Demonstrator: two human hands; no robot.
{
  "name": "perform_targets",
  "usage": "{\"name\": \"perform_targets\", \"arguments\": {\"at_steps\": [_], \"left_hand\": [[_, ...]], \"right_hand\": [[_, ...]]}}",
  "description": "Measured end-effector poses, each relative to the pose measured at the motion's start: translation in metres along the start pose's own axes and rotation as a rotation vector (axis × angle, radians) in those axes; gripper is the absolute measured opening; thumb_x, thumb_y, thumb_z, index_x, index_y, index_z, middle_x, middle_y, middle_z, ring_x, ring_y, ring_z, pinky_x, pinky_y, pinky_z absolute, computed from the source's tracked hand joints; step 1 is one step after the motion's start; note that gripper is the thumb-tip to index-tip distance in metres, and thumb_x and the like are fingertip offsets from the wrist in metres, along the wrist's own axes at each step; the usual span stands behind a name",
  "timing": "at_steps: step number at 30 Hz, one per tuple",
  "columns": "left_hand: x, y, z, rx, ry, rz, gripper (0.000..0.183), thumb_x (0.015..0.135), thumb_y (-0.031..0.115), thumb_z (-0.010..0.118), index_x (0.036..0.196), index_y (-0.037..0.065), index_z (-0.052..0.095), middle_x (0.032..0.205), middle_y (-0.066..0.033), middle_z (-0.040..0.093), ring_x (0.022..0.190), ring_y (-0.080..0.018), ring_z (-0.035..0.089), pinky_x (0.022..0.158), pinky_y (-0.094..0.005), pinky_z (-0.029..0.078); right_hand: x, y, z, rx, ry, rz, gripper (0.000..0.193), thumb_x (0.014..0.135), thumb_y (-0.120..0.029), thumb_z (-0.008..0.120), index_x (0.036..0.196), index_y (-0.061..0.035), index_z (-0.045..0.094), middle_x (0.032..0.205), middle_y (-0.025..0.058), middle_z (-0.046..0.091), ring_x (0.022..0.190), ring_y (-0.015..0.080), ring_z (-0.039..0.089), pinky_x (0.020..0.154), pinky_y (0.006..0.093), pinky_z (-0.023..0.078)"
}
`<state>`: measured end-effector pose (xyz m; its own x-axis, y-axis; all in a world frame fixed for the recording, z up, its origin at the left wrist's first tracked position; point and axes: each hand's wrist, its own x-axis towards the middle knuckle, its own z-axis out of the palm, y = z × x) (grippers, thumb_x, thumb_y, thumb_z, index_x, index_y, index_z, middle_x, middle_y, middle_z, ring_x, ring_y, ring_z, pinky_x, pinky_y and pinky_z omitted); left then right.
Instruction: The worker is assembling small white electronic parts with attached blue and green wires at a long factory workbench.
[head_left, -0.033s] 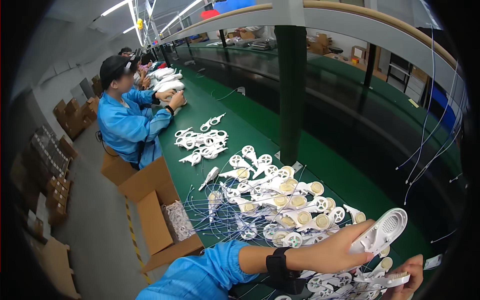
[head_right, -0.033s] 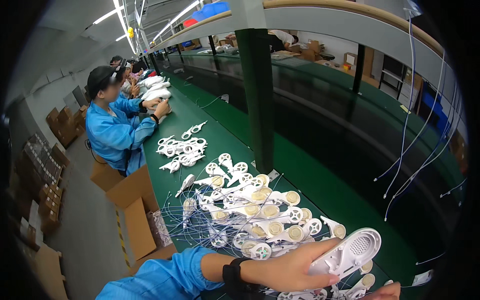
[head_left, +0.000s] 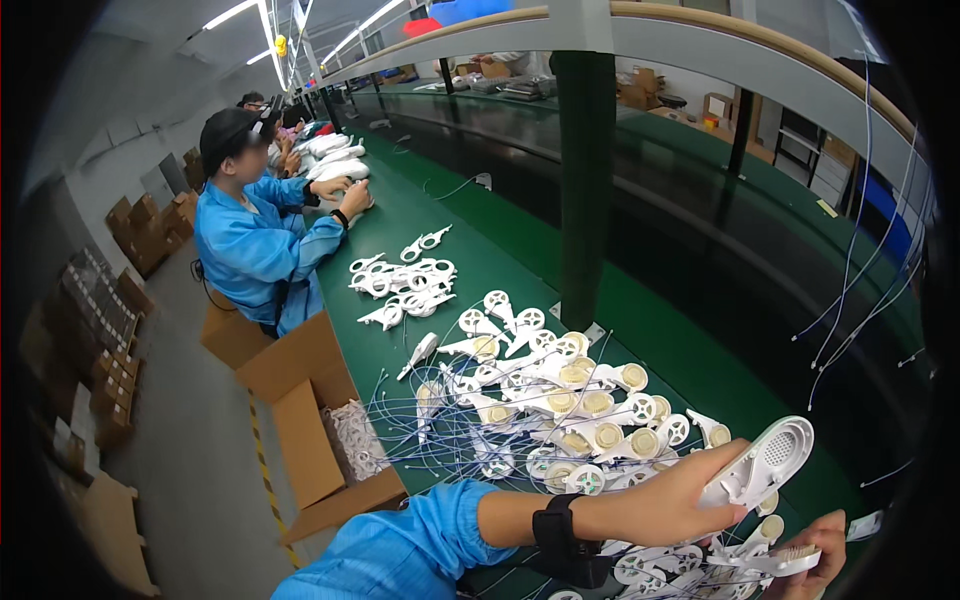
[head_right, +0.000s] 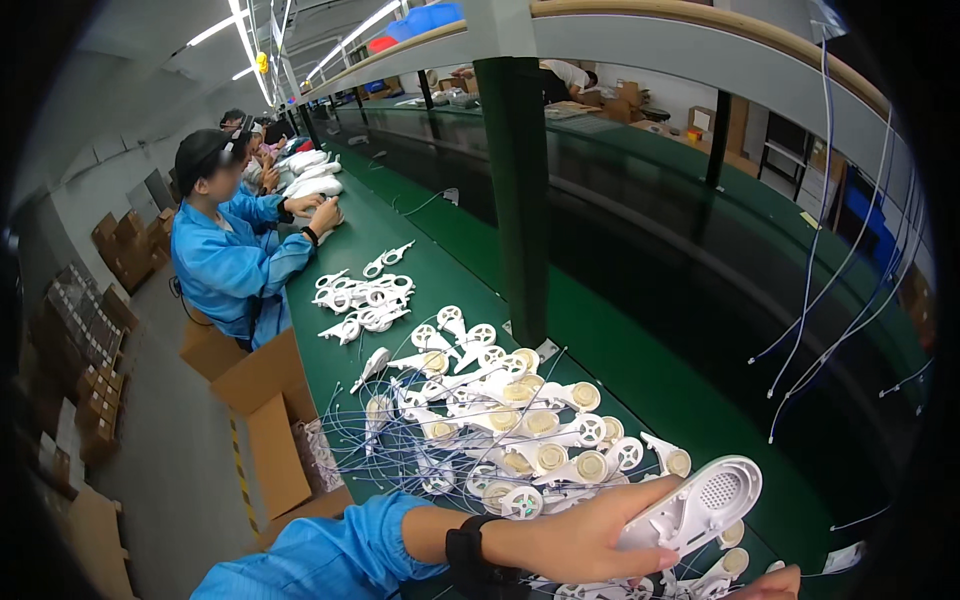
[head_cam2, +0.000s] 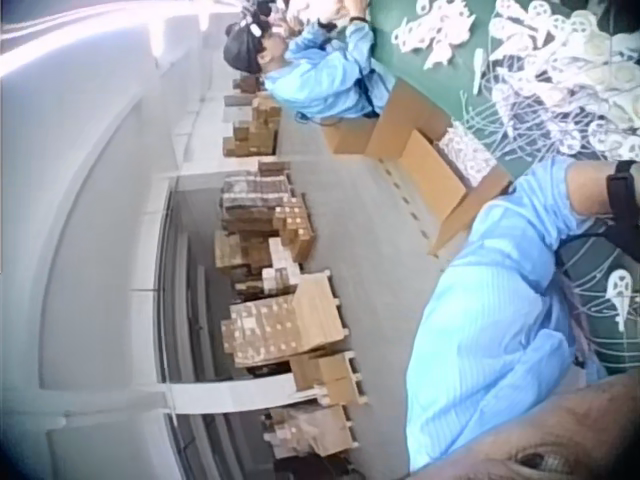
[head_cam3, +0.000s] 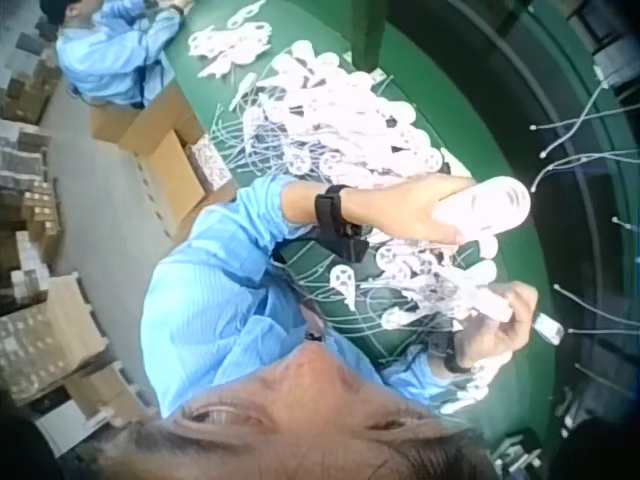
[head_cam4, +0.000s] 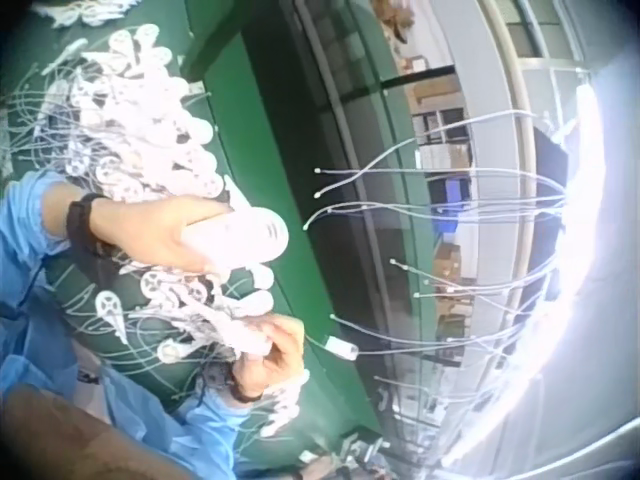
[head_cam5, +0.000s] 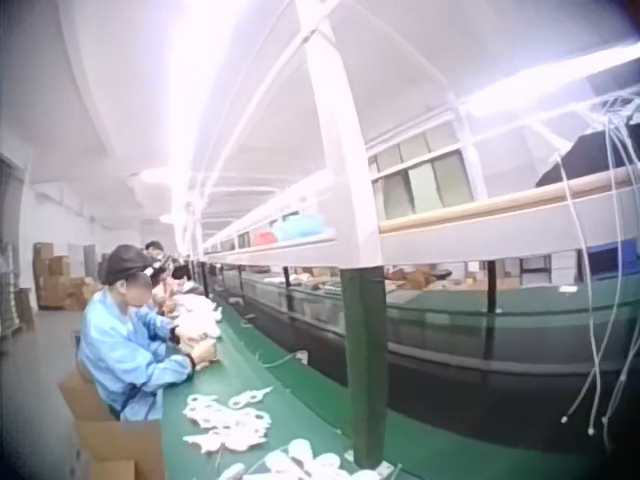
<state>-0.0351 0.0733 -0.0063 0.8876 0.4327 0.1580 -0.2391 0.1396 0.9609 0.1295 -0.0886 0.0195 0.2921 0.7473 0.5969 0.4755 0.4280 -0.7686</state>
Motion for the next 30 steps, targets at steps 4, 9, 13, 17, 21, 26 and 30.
{"name": "perform_targets", "arguments": {"at_steps": [4, 9, 13, 17, 21, 26, 30], "left_hand": [[0.001, 0.002, -0.005, 0.093, -0.059, 0.051, 0.049, 0.091, 0.014, 0.058, 0.130, -0.004, 0.036, 0.118, -0.0216, 0.053, 0.105, -0.0254, 0.055, 0.086, -0.0363, 0.045], [0.002, 0.002, -0.006, 0.102, -0.149, -0.050, 0.049, 0.093, 0.015, 0.055, 0.133, -0.003, 0.032, 0.126, -0.0233, 0.049, 0.118, -0.0287, 0.050, 0.095, -0.0383, 0.041], [0.001, 0.003, -0.006, 0.143, -0.155, -0.075, 0.045, 0.093, 0.014, 0.053, 0.131, -0.002, 0.033, 0.123, -0.0232, 0.051, 0.114, -0.0289, 0.052, 0.091, -0.0386, 0.043], [0.000, 0.005, -0.006, 0.162, -0.165, -0.084, 0.042, 0.095, 0.016, 0.051, 0.129, -0.001, 0.035, 0.120, -0.0232, 0.053, 0.111, -0.0289, 0.055, 0.087, -0.0390, 0.045], [0.000, 0.006, -0.007, 0.162, -0.185, -0.122, 0.041, 0.096, 0.019, 0.049, 0.129, -0.001, 0.035, 0.120, -0.0235, 0.053, 0.109, -0.0292, 0.056, 0.086, -0.0389, 0.046], [-0.003, 0.007, -0.007, 0.188, -0.209, -0.091, 0.040, 0.098, 0.025, 0.047, 0.128, 0.000, 0.035, 0.118, -0.0252, 0.054, 0.103, -0.0304, 0.059, 0.081, -0.0385, 0.046], [-0.001, 0.005, -0.007, 0.201, -0.227, -0.117, 0.041, 0.098, 0.026, 0.046, 0.128, 0.000, 0.035, 0.115, -0.0254, 0.055, 0.100, -0.0311, 0.060, 0.080, -0.0382, 0.046]], "right_hand": [[0.001, 0.000, 0.005, 0.052, 0.039, -0.037, 0.023, 0.090, -0.016, 0.062, 0.107, -0.0016, 0.057, 0.087, 0.0110, 0.052, 0.071, 0.0179, 0.051, 0.057, 0.0256, 0.042], [0.002, -0.001, 0.006, 0.152, 0.007, -0.016, 0.022, 0.089, -0.011, 0.063, 0.109, -0.0034, 0.057, 0.088, 0.0123, 0.053, 0.073, 0.0197, 0.053, 0.061, 0.0272, 0.046], [0.004, -0.002, 0.003, 0.102, -0.021, -0.022, 0.022, 0.088, -0.011, 0.063, 0.108, -0.0019, 0.057, 0.091, 0.0146, 0.055, 0.075, 0.0215, 0.054, 0.064, 0.0295, 0.047], [0.006, -0.005, 0.008, 0.100, 0.001, -0.015, 0.024, 0.087, -0.010, 0.065, 0.106, 0.0009, 0.057, 0.091, 0.0146, 0.055, 0.077, 0.0223, 0.054, 0.068, 0.0308, 0.048], [0.006, -0.006, 0.009, 0.074, -0.005, -0.019, 0.024, 0.087, -0.012, 0.066, 0.105, 0.0015, 0.058, 0.092, 0.0145, 0.055, 0.078, 0.0226, 0.055, 0.068, 0.0315, 0.048], [0.005, -0.005, 0.010, 0.041, -0.001, -0.006, 0.024, 0.088, -0.015, 0.067, 0.103, 0.0024, 0.058, 0.094, 0.0154, 0.057, 0.081, 0.0237, 0.057, 0.072, 0.0330, 0.050], [0.004, -0.005, 0.010, 0.028, 0.032, 0.020, 0.024, 0.087, -0.014, 0.068, 0.101, 0.0031, 0.059, 0.095, 0.0158, 0.058, 0.082, 0.0235, 0.058, 0.073, 0.0326, 0.050]]}}
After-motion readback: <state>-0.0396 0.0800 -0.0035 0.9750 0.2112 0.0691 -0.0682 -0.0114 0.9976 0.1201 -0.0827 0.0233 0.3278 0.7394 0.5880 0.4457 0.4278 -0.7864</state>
